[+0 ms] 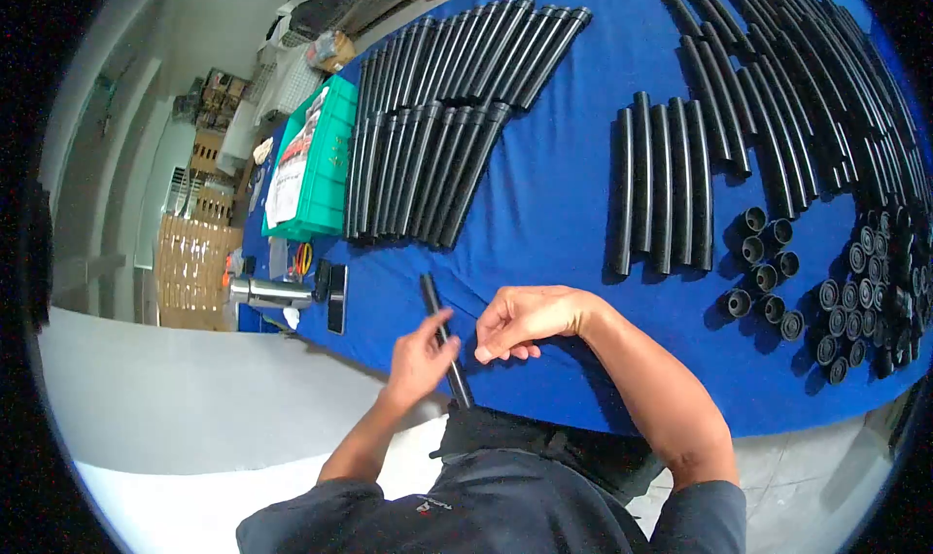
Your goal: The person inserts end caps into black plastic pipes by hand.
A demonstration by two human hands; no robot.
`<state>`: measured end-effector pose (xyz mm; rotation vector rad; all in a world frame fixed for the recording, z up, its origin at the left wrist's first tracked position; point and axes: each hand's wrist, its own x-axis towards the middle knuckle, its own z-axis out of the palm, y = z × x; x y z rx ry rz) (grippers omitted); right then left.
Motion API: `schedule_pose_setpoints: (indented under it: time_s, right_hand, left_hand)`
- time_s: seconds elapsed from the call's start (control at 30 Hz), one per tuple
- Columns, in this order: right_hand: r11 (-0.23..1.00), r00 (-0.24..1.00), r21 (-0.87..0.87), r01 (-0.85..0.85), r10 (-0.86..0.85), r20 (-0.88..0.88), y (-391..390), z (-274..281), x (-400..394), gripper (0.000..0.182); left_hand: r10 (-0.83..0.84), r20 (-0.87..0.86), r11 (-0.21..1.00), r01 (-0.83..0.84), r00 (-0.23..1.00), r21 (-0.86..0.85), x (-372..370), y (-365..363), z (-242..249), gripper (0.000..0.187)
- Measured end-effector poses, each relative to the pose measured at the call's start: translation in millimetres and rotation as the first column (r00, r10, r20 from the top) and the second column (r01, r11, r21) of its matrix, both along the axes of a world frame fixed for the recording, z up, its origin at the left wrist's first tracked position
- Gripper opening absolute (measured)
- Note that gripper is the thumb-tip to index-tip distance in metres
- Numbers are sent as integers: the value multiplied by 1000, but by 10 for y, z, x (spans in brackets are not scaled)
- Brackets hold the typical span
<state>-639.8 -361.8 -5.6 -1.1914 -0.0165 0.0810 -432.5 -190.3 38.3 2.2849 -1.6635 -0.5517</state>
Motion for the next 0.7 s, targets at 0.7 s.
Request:
schedule_pose_setpoints:
  time_s: [0.7]
  right_hand:
    - [988,987,-3,153,-152,47,66,-97,34,24]
  left_hand:
    - [-520,-224,811,393,825,-433,-991,-1624,593,39]
